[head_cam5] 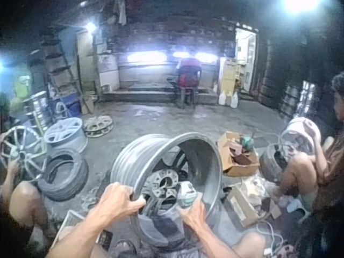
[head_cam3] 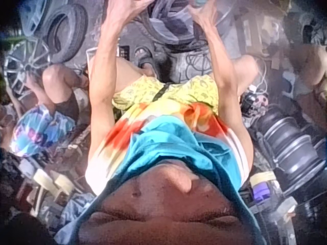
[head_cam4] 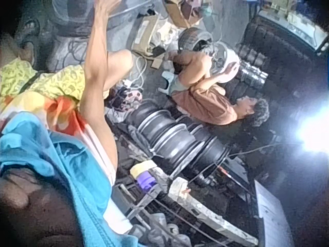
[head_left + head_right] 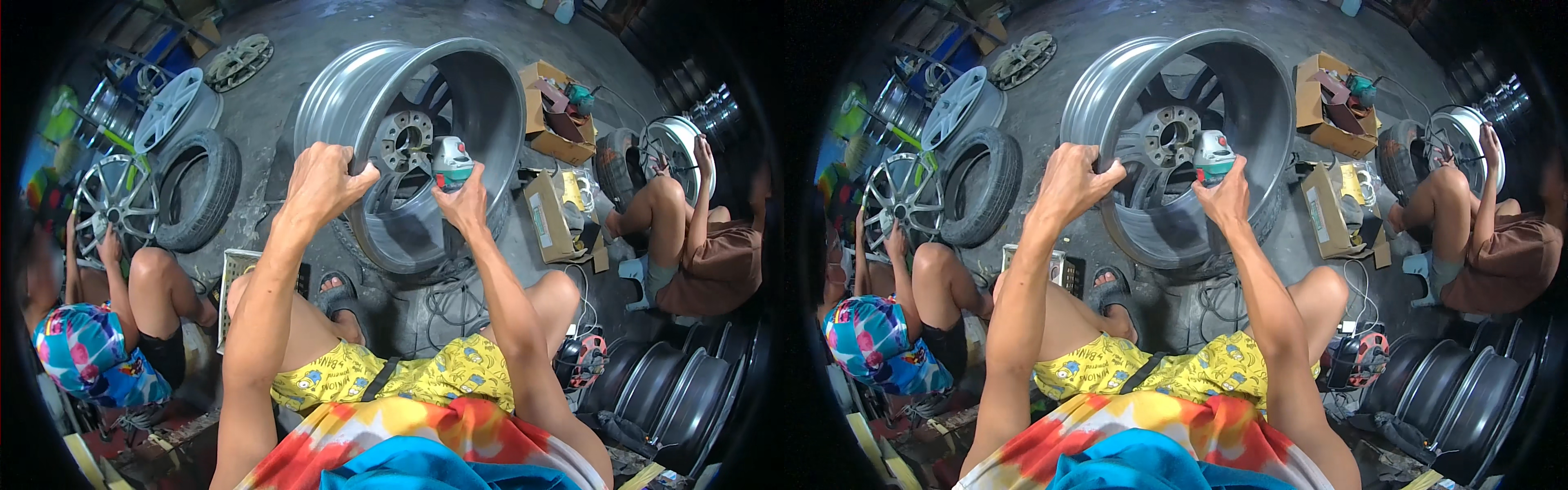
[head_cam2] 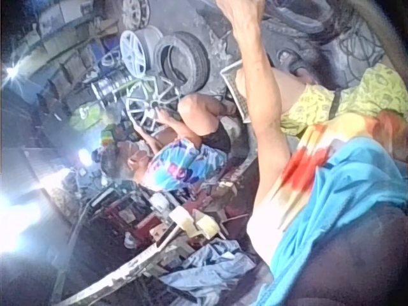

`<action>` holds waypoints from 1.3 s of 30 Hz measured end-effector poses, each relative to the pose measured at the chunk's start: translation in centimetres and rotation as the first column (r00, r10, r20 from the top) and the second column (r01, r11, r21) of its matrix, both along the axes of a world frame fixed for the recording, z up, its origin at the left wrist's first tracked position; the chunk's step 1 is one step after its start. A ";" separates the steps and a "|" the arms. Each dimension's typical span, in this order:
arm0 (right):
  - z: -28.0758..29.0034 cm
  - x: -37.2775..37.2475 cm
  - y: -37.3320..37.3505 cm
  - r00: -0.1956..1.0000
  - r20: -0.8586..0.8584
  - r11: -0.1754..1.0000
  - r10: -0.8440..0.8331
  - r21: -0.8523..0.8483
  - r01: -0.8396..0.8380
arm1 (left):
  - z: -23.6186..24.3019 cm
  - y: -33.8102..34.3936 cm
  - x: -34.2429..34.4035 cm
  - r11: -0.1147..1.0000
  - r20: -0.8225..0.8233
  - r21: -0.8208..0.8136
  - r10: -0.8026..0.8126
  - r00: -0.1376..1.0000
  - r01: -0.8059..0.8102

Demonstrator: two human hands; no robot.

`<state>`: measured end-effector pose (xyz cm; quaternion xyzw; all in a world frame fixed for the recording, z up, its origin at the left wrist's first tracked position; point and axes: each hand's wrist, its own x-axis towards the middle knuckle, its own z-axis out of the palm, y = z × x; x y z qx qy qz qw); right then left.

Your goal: The person uses a power grinder to smooth the inner surfaces and bolt holes of a metal wheel rim by hand while holding the rim steady with the other hand.

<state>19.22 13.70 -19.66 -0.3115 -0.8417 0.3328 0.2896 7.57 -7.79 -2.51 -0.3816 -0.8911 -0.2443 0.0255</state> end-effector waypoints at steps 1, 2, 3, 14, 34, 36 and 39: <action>0.2 0.0 0.0 1.000 0.019 0.992 0.001 -0.127 0.001 | -0.2 -0.1 -0.2 1.000 -0.023 0.012 -0.009 1.000 0.009; 0.3 0.0 0.0 0.999 0.040 0.968 0.001 -0.251 0.009 | -0.3 -0.2 -0.2 0.999 -0.045 0.023 -0.021 0.999 0.022; 0.5 0.1 0.2 0.999 0.041 0.968 0.001 -0.250 0.009 | -0.2 -0.2 -0.2 0.999 -0.044 0.024 -0.020 0.999 0.022; 2.6 0.1 1.6 0.990 0.135 0.988 0.034 -0.151 -0.013 | 0.3 0.3 -0.2 1.000 0.033 -0.012 -0.004 0.999 0.005; 1.0 -0.4 1.0 0.996 0.086 0.994 0.034 -0.103 -0.025 | 0.1 0.3 -0.3 1.000 0.011 0.006 -0.010 1.000 0.010; 1.3 -0.5 0.6 0.996 0.091 0.972 -0.002 -0.232 0.024 | 0.0 0.2 -0.5 1.000 0.009 -0.002 -0.012 1.000 0.012; 0.8 -0.7 1.5 0.996 0.088 0.980 -0.015 -0.195 0.032 | 0.3 0.2 -0.5 0.999 0.031 0.031 -0.015 0.999 0.014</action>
